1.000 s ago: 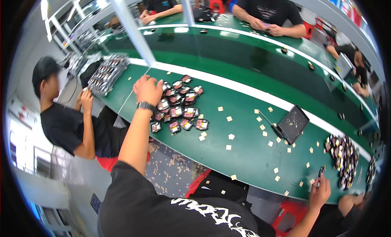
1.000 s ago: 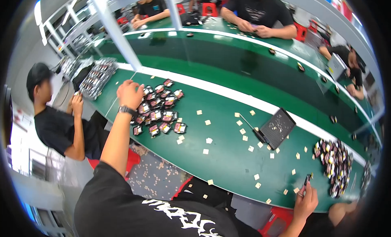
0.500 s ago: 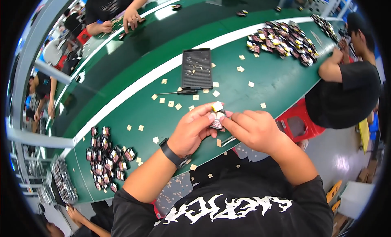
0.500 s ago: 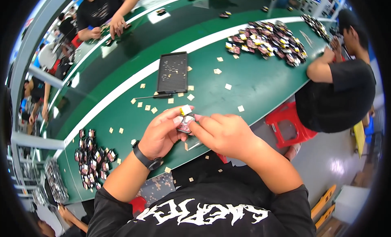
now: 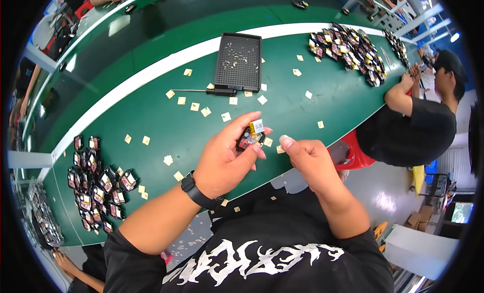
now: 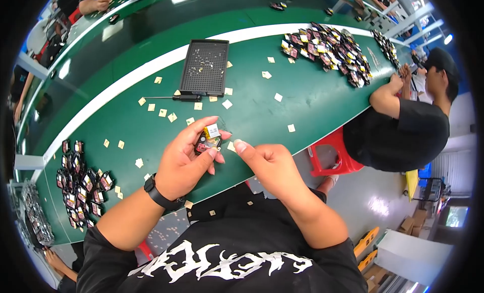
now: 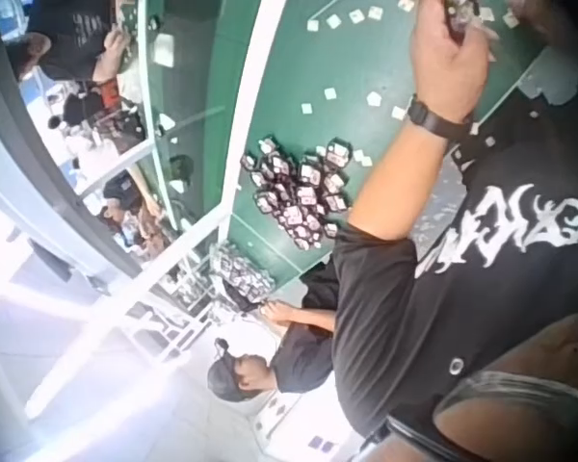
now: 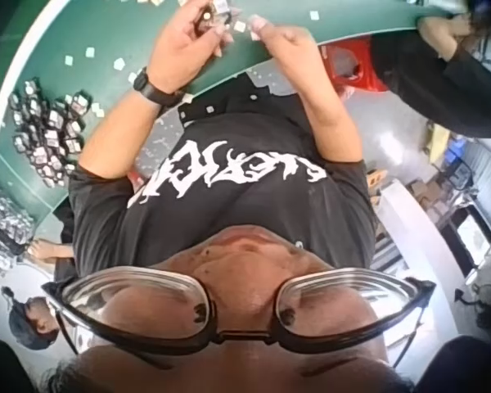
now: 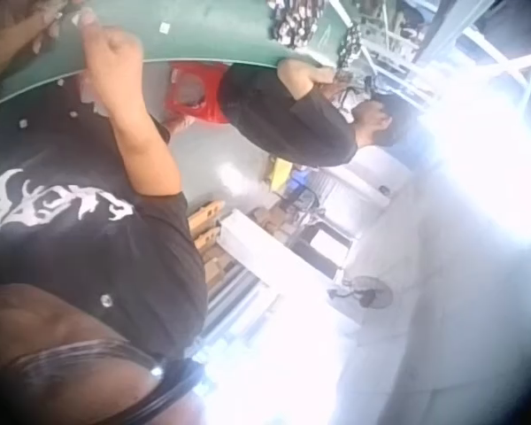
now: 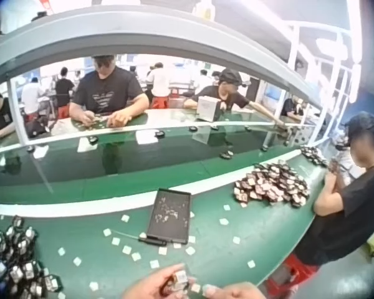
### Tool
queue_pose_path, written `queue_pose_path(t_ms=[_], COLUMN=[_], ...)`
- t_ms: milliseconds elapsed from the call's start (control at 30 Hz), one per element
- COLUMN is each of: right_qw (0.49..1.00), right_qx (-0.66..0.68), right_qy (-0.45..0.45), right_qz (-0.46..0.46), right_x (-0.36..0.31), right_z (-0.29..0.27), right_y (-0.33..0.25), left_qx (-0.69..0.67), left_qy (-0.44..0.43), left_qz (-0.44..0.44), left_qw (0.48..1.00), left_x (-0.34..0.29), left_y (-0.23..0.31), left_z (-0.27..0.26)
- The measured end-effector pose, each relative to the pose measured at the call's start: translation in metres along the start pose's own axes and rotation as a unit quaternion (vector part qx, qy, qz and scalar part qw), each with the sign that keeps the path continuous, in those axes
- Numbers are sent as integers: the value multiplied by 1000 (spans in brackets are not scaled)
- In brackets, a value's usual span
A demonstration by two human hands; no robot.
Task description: Assemble small electronic display components with ribbons and stickers at a factory workbench.
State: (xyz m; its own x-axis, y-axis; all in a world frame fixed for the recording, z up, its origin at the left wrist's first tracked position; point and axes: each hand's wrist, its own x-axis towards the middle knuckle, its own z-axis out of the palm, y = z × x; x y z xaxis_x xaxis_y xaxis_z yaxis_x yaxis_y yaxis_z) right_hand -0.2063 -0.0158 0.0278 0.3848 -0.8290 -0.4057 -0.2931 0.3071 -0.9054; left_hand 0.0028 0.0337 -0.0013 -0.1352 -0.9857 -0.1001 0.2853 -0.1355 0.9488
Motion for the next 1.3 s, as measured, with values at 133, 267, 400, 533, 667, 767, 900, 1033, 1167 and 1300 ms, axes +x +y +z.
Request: queue_pose_path(t_ms=[133,267,400,533,667,767,900,1033,1167,1300], right_qw=[1000,1000,999,999,999,999,995,991,979,972], right_qx=[-3,0,6,-13,-35,-4,59,97,170,196], right_qy=[16,-6,-10,-4,-19,-30,-75,-88,-92,-107], right_qz=[14,-11,31,39,-26,-31,-19,22,61,77], right_x=[2,2,-1,0,-1,-1,-1,6,17,19], right_z=[10,14,8,2,6,6,8,15,22,24], right_y=[-2,-4,-2,2,2,-2,-7,-11,-13,-14], left_qx=[28,34,33,31,15,29,8,8,19,104], left_qy=[16,26,44,53,58,41,46,75,76,41], left_qz=[-9,-2,18,26,37,10,-10,20,43,43], left_qw=[999,999,998,998,997,999,999,997,996,993], left_x=[-1,-1,0,2,2,2,3,3,1,0], left_y=[2,-3,-7,-8,-5,-4,-4,-4,-10,-7], left_z=[2,0,1,1,1,-2,-4,1,-1,-2])
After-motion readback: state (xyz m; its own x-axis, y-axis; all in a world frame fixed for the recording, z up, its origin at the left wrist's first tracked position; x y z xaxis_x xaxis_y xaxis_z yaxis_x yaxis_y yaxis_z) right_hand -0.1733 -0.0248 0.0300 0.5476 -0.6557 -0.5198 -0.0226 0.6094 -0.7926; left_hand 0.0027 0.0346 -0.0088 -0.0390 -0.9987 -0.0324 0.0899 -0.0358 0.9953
